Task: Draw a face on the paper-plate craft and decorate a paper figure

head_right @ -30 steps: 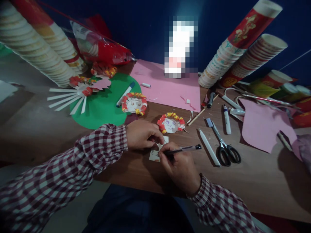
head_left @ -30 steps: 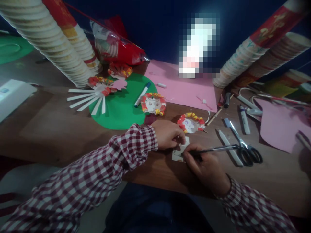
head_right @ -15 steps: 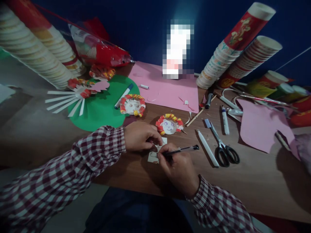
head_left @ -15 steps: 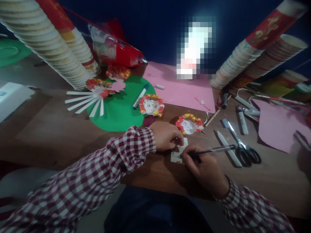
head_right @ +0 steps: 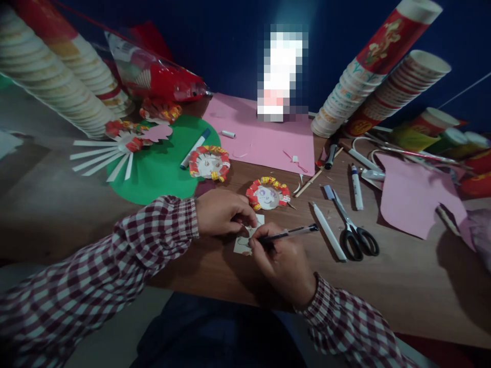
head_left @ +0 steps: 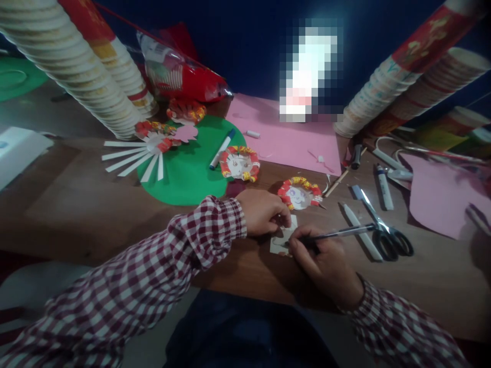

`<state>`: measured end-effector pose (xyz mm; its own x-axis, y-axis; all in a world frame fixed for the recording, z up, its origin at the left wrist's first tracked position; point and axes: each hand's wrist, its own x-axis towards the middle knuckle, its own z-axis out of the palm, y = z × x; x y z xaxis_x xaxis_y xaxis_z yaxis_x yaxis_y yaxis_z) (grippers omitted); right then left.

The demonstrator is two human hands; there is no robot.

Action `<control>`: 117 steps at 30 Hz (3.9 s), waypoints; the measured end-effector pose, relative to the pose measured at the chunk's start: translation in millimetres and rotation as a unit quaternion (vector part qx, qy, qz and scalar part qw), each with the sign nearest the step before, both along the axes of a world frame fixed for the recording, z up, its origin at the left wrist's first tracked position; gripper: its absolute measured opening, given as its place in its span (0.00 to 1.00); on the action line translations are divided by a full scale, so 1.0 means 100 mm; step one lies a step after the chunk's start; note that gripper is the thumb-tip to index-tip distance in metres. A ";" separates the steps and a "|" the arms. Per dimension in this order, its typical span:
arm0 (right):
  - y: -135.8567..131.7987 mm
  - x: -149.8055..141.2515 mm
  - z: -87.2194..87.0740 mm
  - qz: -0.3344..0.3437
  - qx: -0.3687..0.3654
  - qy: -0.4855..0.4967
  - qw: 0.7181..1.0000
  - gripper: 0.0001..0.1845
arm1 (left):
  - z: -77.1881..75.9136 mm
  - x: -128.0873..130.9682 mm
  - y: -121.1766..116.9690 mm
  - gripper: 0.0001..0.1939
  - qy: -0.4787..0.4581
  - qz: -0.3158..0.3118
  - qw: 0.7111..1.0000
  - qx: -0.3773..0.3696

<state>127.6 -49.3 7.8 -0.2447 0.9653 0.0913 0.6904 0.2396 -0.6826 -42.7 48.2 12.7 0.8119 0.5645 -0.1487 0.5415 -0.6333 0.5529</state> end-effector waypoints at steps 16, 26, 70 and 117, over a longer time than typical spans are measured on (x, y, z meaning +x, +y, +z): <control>-0.01 0.00 0.00 0.016 -0.006 -0.004 1.000 0.05 | 0.01 0.00 0.01 0.11 0.008 -0.006 1.000 -0.005; -0.01 0.01 0.00 0.022 -0.010 0.002 1.000 0.04 | 0.00 0.00 0.02 0.11 0.011 -0.009 1.000 -0.009; 0.00 0.01 -0.01 0.026 -0.005 0.000 1.000 0.05 | 0.01 -0.01 0.01 0.10 -0.007 -0.004 1.000 -0.009; 0.00 0.02 0.01 0.026 -0.009 -0.004 1.000 0.05 | 0.01 0.00 -0.01 0.10 -0.009 0.006 1.000 -0.004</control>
<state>129.1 -49.5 8.4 -0.2963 0.9524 0.0720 0.6830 0.2639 -0.6811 -42.9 47.4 13.4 0.8074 0.5735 -0.1386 0.5392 -0.6217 0.5681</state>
